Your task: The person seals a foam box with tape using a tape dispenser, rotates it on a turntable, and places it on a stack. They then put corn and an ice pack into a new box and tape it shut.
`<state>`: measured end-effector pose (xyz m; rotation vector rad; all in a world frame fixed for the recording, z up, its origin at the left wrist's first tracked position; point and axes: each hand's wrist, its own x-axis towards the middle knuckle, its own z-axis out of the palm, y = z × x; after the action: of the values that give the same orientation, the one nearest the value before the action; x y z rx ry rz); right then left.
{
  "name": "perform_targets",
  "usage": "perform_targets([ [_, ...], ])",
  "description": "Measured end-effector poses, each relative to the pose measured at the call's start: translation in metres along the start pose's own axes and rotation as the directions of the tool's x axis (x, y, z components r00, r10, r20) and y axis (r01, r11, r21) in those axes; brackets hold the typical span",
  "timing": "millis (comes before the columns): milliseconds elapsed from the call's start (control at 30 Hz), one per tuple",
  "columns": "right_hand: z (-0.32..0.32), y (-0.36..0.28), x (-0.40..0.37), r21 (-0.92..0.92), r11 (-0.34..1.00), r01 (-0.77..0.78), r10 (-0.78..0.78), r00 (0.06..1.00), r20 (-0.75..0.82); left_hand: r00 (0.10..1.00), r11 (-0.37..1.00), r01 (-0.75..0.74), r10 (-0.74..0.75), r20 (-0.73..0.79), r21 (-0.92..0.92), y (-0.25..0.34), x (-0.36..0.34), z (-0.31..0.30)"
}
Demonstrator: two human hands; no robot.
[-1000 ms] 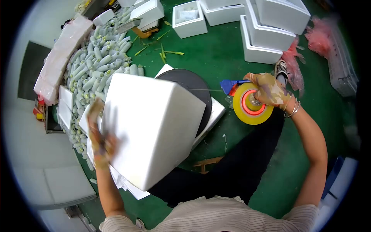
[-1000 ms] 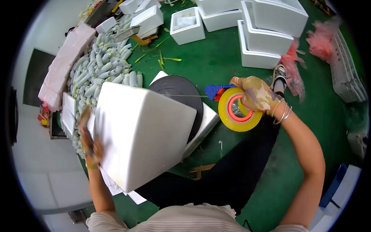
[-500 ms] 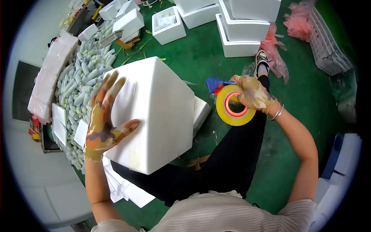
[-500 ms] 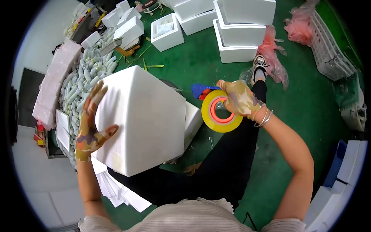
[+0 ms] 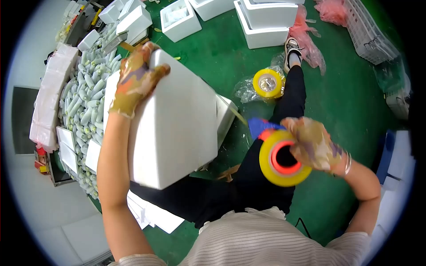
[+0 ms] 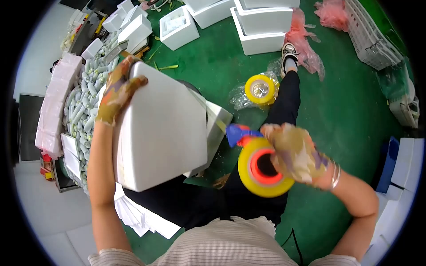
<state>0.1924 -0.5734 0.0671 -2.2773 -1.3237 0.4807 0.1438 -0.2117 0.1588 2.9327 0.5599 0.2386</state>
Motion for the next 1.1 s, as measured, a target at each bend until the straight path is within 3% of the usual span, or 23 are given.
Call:
perform_targets([
  [33,0.005,-0.009,-0.018,0.041,0.998,-0.041,0.038,0.998,0.057,0.996,0.996,0.069,-0.066,0.061,-0.056,0.002,0.007,-0.002],
  [67,0.014,-0.015,-0.04,0.058,0.997,0.046,-0.046,0.999,-0.003,0.994,0.992,0.099,-0.095,0.059,-0.079,0.004,0.008,-0.002],
  [100,0.018,-0.027,-0.053,0.028,0.999,-0.028,0.025,0.996,0.086,0.991,0.987,0.127,-0.121,0.059,-0.1,0.006,0.009,-0.001],
  [167,0.037,-0.034,-0.077,-0.051,0.998,-0.025,0.028,0.998,0.061,0.968,0.944,0.244,-0.224,0.114,-0.222,0.005,0.009,0.0],
  [267,0.064,-0.036,-0.095,0.034,0.998,-0.054,0.051,0.995,0.083,0.962,0.932,0.262,-0.233,0.142,-0.252,0.004,0.002,0.0],
  [367,0.107,-0.062,-0.087,0.236,0.971,0.046,-0.032,0.998,-0.062,0.98,0.959,0.189,-0.172,0.097,-0.211,-0.002,0.004,0.002],
  [433,0.118,-0.076,-0.067,0.157,0.984,0.08,-0.083,0.996,0.014,0.982,0.948,0.184,-0.165,0.094,-0.259,0.0,0.008,0.004],
  [533,0.149,-0.087,-0.02,-0.004,0.973,0.231,-0.231,0.972,-0.04,0.973,0.932,0.231,-0.22,0.073,-0.279,0.006,0.013,0.007],
  [567,0.154,-0.085,0.001,0.12,0.949,0.292,-0.276,0.952,-0.132,0.967,0.902,0.256,-0.246,0.073,-0.348,0.003,0.016,0.009],
  [600,0.163,-0.082,0.016,0.085,0.94,0.331,-0.312,0.932,-0.184,0.969,0.904,0.248,-0.239,0.068,-0.348,-0.003,0.02,0.012],
  [667,0.191,-0.074,0.042,-0.032,0.908,0.418,-0.411,0.87,-0.273,0.99,0.955,0.144,-0.139,0.037,-0.257,-0.02,0.031,0.018],
  [700,0.202,-0.078,0.05,-0.101,0.882,0.46,-0.468,0.831,-0.3,0.994,0.991,0.084,-0.09,-0.059,-0.1,-0.017,0.03,0.023],
  [733,0.175,-0.104,0.062,-0.073,0.912,0.404,-0.408,0.912,-0.047,0.991,0.992,0.102,-0.107,-0.078,-0.068,-0.01,0.031,0.024],
  [767,0.186,-0.122,0.071,0.094,0.877,0.471,-0.424,0.852,-0.307,0.986,0.992,0.125,-0.128,-0.104,-0.032,-0.006,0.032,0.021],
  [833,0.178,-0.144,0.074,0.268,0.866,0.421,-0.299,0.868,-0.397,0.981,0.981,0.19,-0.187,-0.053,0.044,0.001,0.036,0.008],
  [867,0.167,-0.144,0.061,0.254,0.932,0.258,-0.213,0.958,-0.192,0.985,0.986,0.165,-0.165,-0.058,0.0,-0.013,0.042,0.008],
  [900,0.153,-0.129,0.045,0.271,0.921,0.278,-0.213,0.945,-0.247,0.988,0.989,0.139,-0.142,-0.058,-0.055,-0.028,0.048,0.013],
  [933,0.145,-0.109,0.029,0.386,0.89,0.243,-0.153,0.956,-0.25,0.988,0.988,0.141,-0.145,-0.059,-0.07,-0.027,0.042,0.012],
  [967,0.127,-0.088,0.02,0.567,0.804,0.179,-0.091,0.98,-0.18,0.993,0.97,0.101,-0.11,-0.03,-0.222,-0.025,0.036,0.006],
  [1000,0.109,-0.074,0.004,0.48,0.876,0.058,0.012,0.99,-0.141,0.997,0.926,0.065,-0.078,-0.02,-0.372,-0.026,0.029,0.001],
  [1033,0.093,-0.066,-0.008,0.269,0.957,0.106,-0.019,0.952,-0.306,0.994,0.914,0.074,-0.1,-0.046,-0.399,-0.039,0.02,-0.003],
  [1067,0.082,-0.062,-0.013,0.215,0.97,0.11,0.003,0.884,-0.468,0.999,0.667,0.014,-0.037,-0.014,-0.745,-0.061,0.01,-0.006],
  [1100,0.056,-0.065,-0.009,0.152,0.983,0.106,-0.012,0.856,-0.517,0.998,0.301,-0.046,0.047,-0.033,-0.953,-0.081,-0.001,-0.015],
])
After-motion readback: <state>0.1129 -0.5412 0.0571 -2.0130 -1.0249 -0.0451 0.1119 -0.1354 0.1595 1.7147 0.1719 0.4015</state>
